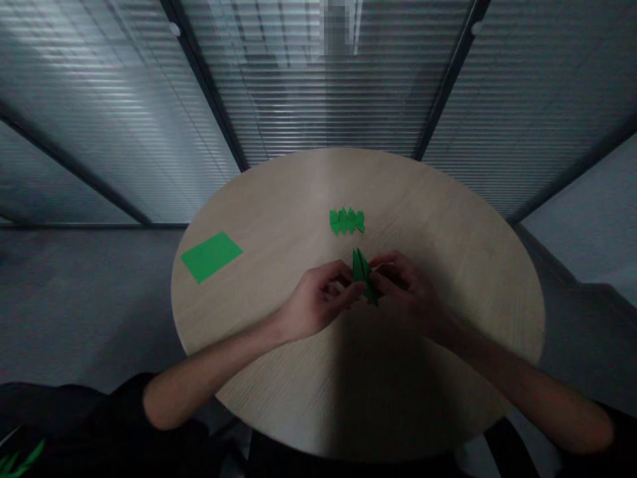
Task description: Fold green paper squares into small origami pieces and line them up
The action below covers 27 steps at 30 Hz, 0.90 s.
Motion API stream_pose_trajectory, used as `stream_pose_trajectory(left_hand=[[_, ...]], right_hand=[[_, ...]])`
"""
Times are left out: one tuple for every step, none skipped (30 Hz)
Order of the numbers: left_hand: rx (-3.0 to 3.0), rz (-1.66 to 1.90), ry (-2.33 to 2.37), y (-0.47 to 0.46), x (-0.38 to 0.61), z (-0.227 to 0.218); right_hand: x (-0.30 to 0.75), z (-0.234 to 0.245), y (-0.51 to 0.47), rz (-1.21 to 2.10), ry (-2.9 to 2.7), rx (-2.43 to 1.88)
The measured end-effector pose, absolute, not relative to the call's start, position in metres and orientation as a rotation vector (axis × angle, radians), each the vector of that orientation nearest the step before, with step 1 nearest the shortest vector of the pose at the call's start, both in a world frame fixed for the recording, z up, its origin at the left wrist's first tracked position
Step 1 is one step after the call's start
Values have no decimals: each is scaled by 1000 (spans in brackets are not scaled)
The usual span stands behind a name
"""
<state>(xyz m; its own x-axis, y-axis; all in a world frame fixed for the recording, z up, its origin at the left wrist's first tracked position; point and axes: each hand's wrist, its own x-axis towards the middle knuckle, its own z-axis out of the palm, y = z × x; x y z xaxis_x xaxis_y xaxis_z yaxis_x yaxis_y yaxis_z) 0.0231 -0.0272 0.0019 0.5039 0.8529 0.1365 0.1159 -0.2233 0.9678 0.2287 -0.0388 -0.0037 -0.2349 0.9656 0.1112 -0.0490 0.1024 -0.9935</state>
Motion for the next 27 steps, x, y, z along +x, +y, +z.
stream_pose_trajectory(left_hand=[[1668,862,791,-28,23,2],[1668,870,744,-28,22,3],[1673,875,702,-29,22,4],[1684,882,674,-30,21,4],[1698,893,660,-30,20,5],[1714,905,660,-30,20,5],[1732,917,669,-30,20,5],[1750,931,681,-30,20,6],[1766,946,694,-29,20,6],[1782,961,711,-29,20,5],[1797,977,728,-28,20,5],[1808,997,743,-27,20,5],[1813,1020,754,-27,20,4],[1815,1042,757,-26,21,4],[1814,1064,759,-25,21,3],[1812,1085,763,-24,20,2],[1811,1103,771,-24,20,1],[1813,1119,786,-23,20,1],[1814,1131,807,-23,20,0],[1811,1138,829,-23,20,0],[1805,1138,848,-23,20,-1],[1795,1136,859,-23,20,-1],[1779,1130,862,-23,20,-2],[1762,1120,853,-24,21,-2],[1748,1109,834,-24,21,-3],[1738,1096,809,-24,21,-3],[1736,1084,786,-25,21,-4]], right_hand=[[229,-3,-39,1331,-1387,-962],[229,-2,-39,1362,-1379,-942],[230,-1,-39,1407,-1379,-924],[231,1,-39,1459,-1379,-909],[231,2,-39,1516,-1379,-896],[232,3,-39,1573,-1372,-883],[232,4,-39,1627,-1362,-870],[232,5,-39,1674,-1347,-861],[232,5,-40,1708,-1333,-854],[232,4,-40,1730,-1324,-850],[231,4,-40,1741,-1318,-850],[231,3,-40,1739,-1313,-855],[231,2,-39,1731,-1313,-862],[230,1,-39,1721,-1319,-872],[230,1,-39,1712,-1329,-882],[230,0,-39,1705,-1346,-891],[230,0,-38,1696,-1366,-891],[229,0,-38,1690,-1389,-887],[229,-1,-38,1683,-1407,-883],[229,-1,-38,1674,-1418,-883],[228,-2,-37,1667,-1424,-889],[228,-3,-37,1662,-1424,-901],[228,-4,-37,1657,-1421,-910],[227,-5,-37,1655,-1420,-916],[227,-6,-37,1651,-1420,-919],[226,-7,-38,1639,-1422,-921],[226,-8,-38,1609,-1428,-930]])
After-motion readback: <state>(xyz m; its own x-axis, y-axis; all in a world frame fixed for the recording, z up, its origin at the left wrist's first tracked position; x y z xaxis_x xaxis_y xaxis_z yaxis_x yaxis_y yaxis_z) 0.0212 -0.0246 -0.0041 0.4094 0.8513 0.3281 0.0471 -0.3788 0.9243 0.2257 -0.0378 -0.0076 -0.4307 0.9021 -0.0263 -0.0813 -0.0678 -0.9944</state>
